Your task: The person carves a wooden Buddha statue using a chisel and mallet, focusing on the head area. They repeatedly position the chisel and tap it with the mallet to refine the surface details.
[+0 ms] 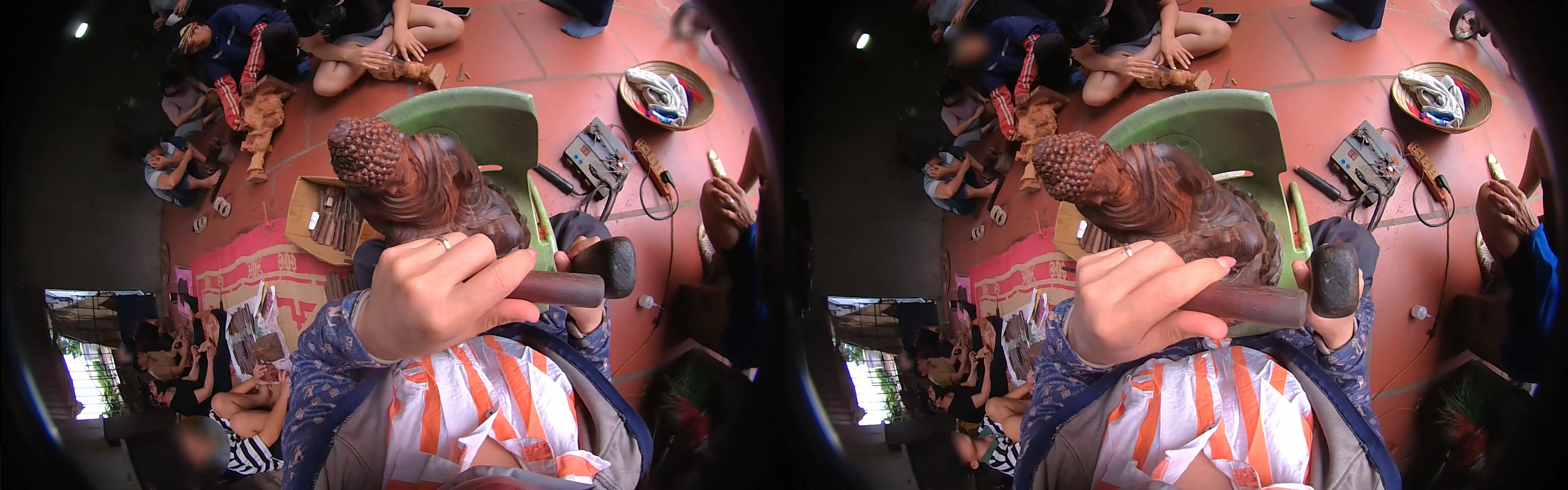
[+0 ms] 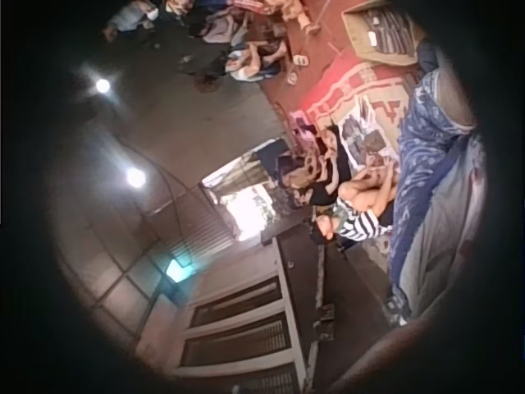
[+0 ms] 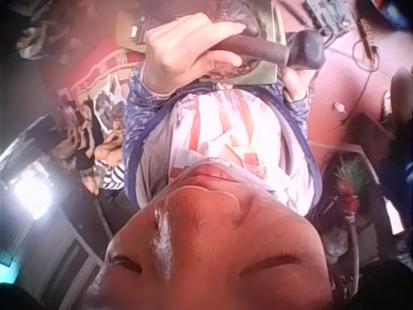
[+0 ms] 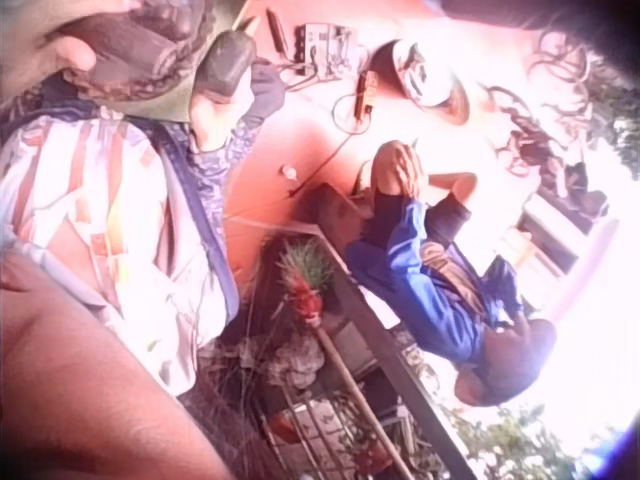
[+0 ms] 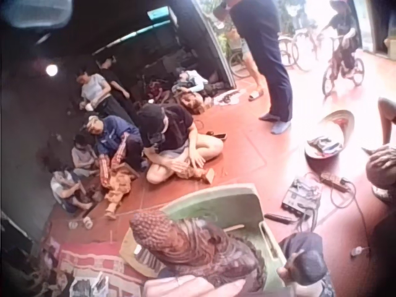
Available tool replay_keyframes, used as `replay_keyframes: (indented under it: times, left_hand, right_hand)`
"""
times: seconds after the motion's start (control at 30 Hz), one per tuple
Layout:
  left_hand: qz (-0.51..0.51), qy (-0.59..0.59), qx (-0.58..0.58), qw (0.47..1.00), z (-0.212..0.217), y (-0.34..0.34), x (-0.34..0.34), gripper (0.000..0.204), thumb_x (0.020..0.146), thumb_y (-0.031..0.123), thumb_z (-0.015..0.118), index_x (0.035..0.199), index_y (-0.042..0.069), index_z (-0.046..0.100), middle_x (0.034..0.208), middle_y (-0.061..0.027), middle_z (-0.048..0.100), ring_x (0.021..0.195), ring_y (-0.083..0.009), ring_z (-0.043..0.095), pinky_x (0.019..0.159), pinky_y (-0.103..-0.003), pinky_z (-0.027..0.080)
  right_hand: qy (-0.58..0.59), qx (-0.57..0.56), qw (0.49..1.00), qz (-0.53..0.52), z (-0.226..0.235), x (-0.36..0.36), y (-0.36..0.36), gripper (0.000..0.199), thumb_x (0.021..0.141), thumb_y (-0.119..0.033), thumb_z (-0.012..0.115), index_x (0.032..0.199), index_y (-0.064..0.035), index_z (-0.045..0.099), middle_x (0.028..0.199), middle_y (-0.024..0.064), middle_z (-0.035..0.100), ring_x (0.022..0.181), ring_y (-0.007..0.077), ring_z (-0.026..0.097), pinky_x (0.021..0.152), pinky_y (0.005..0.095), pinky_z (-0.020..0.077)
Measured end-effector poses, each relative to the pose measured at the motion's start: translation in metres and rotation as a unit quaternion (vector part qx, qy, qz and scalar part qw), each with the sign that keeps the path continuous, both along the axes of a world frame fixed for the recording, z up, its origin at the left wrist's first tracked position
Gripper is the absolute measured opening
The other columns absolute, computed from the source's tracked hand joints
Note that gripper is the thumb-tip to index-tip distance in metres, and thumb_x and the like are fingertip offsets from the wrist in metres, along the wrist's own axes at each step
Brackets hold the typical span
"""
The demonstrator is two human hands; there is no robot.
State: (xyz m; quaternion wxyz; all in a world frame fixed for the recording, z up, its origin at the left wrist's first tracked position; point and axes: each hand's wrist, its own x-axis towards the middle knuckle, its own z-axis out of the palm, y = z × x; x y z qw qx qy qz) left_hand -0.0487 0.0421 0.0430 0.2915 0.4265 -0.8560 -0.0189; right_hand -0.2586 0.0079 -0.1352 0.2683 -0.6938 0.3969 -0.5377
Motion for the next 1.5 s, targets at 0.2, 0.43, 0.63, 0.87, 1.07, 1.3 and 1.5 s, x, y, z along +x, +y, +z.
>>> replay_keyframes:
  times: [0.2,0.43,0.63,0.87,1.07,1.3,1.5]
  left_hand:
    - [0.222,0.29,-0.026,0.93,-0.013,0.025,0.042,0.033,0.079,0.02,0.077,0.102,0.0,0.065,0.085,-0.0049,0.066,0.07,-0.0112,0.061,0.066,-0.025,0.048]
    - [0.359,0.4,0.001,0.843,-0.041,0.017,0.081,0.028,0.089,0.014,0.068,0.111,-0.005,0.065,0.103,-0.0084,0.067,0.089,-0.0111,0.061,0.081,-0.024,0.047]
    - [0.353,0.415,0.07,0.835,-0.073,0.018,0.092,0.042,0.086,0.021,0.072,0.119,-0.004,0.062,0.106,-0.0072,0.066,0.096,-0.0106,0.059,0.087,-0.024,0.046]
    - [0.314,0.522,0.128,0.783,-0.102,0.019,0.1,0.025,0.085,0.02,0.074,0.094,-0.001,0.064,0.085,0.0039,0.059,0.077,-0.0056,0.048,0.072,-0.022,0.041]
    - [0.277,0.56,0.106,0.773,-0.11,0.013,0.1,0.028,0.087,0.018,0.072,0.104,-0.002,0.063,0.092,0.0013,0.062,0.084,-0.0069,0.051,0.078,-0.023,0.042]
    - [0.243,0.554,0.103,0.789,-0.116,0.006,0.105,0.034,0.089,0.021,0.07,0.112,-0.002,0.061,0.098,-0.0005,0.063,0.087,-0.0083,0.053,0.083,-0.024,0.042]
    - [0.152,0.599,0.169,0.768,-0.118,0.0,0.114,0.033,0.09,0.022,0.068,0.114,0.0,0.06,0.094,0.002,0.062,0.079,-0.0033,0.05,0.069,-0.018,0.04]
  right_hand:
    - [-0.123,0.37,0.913,0.122,0.011,0.002,0.002,0.014,0.08,-0.002,0.07,0.078,-0.0006,0.057,0.066,-0.0016,0.054,0.06,0.0068,0.047,0.055,0.0249,0.0386]
    - [-0.123,0.331,0.926,0.134,-0.005,0.025,-0.023,0.022,0.083,-0.009,0.071,0.099,0.0017,0.06,0.084,0.0011,0.061,0.076,0.0079,0.054,0.069,0.0254,0.0457]
    - [-0.144,0.37,0.902,0.17,-0.003,0.03,-0.043,0.029,0.085,-0.016,0.071,0.105,0.0044,0.062,0.09,0.0026,0.064,0.083,0.009,0.056,0.075,0.0246,0.0458]
    - [-0.117,0.396,0.894,0.175,-0.013,0.039,-0.051,0.031,0.087,-0.017,0.07,0.109,0.004,0.063,0.1,0.0039,0.065,0.09,0.0095,0.057,0.081,0.0247,0.045]
    - [-0.115,0.355,0.917,0.143,-0.017,0.043,-0.045,0.029,0.088,-0.016,0.068,0.11,0.0033,0.064,0.101,0.0032,0.066,0.089,0.0088,0.057,0.081,0.0238,0.045]
    - [-0.107,0.286,0.948,0.093,-0.014,0.041,-0.025,0.025,0.086,-0.017,0.069,0.097,0.0043,0.062,0.08,0.0023,0.064,0.075,0.0073,0.054,0.069,0.026,0.0465]
    - [-0.002,0.248,0.964,0.094,0.004,0.029,0.036,0.031,0.078,-0.014,0.073,0.103,0.0025,0.062,0.088,0.0157,0.063,0.081,0.027,0.061,0.075,0.0339,0.0468]
